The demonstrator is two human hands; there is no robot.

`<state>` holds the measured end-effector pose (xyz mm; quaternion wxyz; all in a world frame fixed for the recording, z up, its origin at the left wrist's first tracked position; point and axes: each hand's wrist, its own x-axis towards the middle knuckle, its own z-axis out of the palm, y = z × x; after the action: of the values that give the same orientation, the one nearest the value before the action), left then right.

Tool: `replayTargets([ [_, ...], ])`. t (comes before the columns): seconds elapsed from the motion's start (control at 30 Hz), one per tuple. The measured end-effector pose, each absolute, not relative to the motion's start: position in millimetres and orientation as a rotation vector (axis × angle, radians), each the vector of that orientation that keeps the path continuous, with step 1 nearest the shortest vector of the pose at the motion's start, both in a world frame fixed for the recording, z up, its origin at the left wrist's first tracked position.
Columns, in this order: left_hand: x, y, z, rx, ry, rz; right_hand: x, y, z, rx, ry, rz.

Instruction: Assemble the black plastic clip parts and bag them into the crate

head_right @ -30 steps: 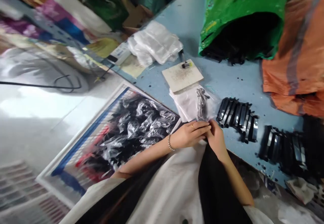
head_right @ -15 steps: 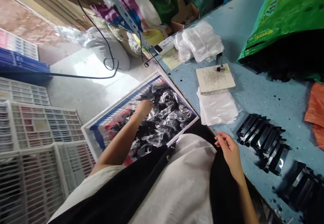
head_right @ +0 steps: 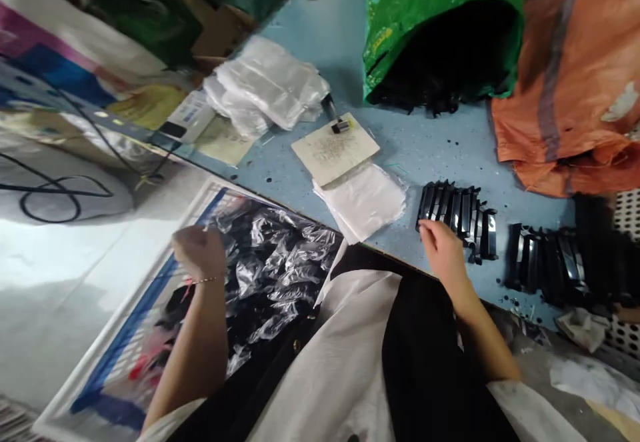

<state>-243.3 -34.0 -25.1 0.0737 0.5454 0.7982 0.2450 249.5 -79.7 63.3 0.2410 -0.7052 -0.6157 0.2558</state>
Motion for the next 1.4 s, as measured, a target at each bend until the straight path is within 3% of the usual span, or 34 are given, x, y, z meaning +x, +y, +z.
replayTargets([
  [0.1, -149.4, -18.7, -15.9, 1.988, 2.006, 0.908, 269.6, -56.7, 72.6, -2.173, -1.934, 0.307],
  [0.17, -73.6, -14.7, -5.4, 2.238, 1.532, 0.822, 275.1, -31.8, 73.9, -2.158, -2.158, 0.138],
  [0.23, -7.9, -10.8, 2.2, 2.372, 1.364, 0.668, 278.6, -2.8, 72.4, -2.05, -2.417, 0.034],
  [0.33, 42.0, 1.7, 5.6, 2.374, 1.402, 0.408, 289.7, 34.3, 73.2, -1.876, -2.732, 0.117],
  [0.47, 30.2, 27.8, 4.3, 2.0, 1.432, 0.509, 313.9, 45.6, 91.1, -1.844, -2.623, 0.315],
  [0.57, 11.6, 41.2, 2.7, 1.589, 1.341, 0.612, 320.0, 25.0, 99.2, -1.905, -2.129, 0.611],
  [0.67, 5.6, 45.3, -1.2, 1.388, 1.286, 0.688, 300.7, -11.5, 84.8, -1.721, -1.487, 1.312],
  [0.77, 4.7, 45.8, -6.6, 1.615, 1.32, 0.738, 264.1, -50.4, 56.2, -1.423, -0.922, 1.888],
  [0.97, 0.7, 28.4, -4.3, 2.05, 1.259, 0.921, 220.7, -77.1, 18.8, -1.128, -0.449, 2.241],
  [1.03, 3.9, 7.7, 4.4, 2.189, 1.098, 0.969, 217.6, -72.5, 15.2, -1.107, -0.493, 2.228],
  [1.2, 18.5, -46.8, 32.6, 2.315, 0.618, 1.028, 201.1, -66.0, 18.3, -1.31, -0.725, 1.809],
  [1.4, -25.9, -72.0, 60.0, 2.379, 0.863, 0.892, 185.5, -73.6, 59.7, -1.403, -1.627, 1.501],
])
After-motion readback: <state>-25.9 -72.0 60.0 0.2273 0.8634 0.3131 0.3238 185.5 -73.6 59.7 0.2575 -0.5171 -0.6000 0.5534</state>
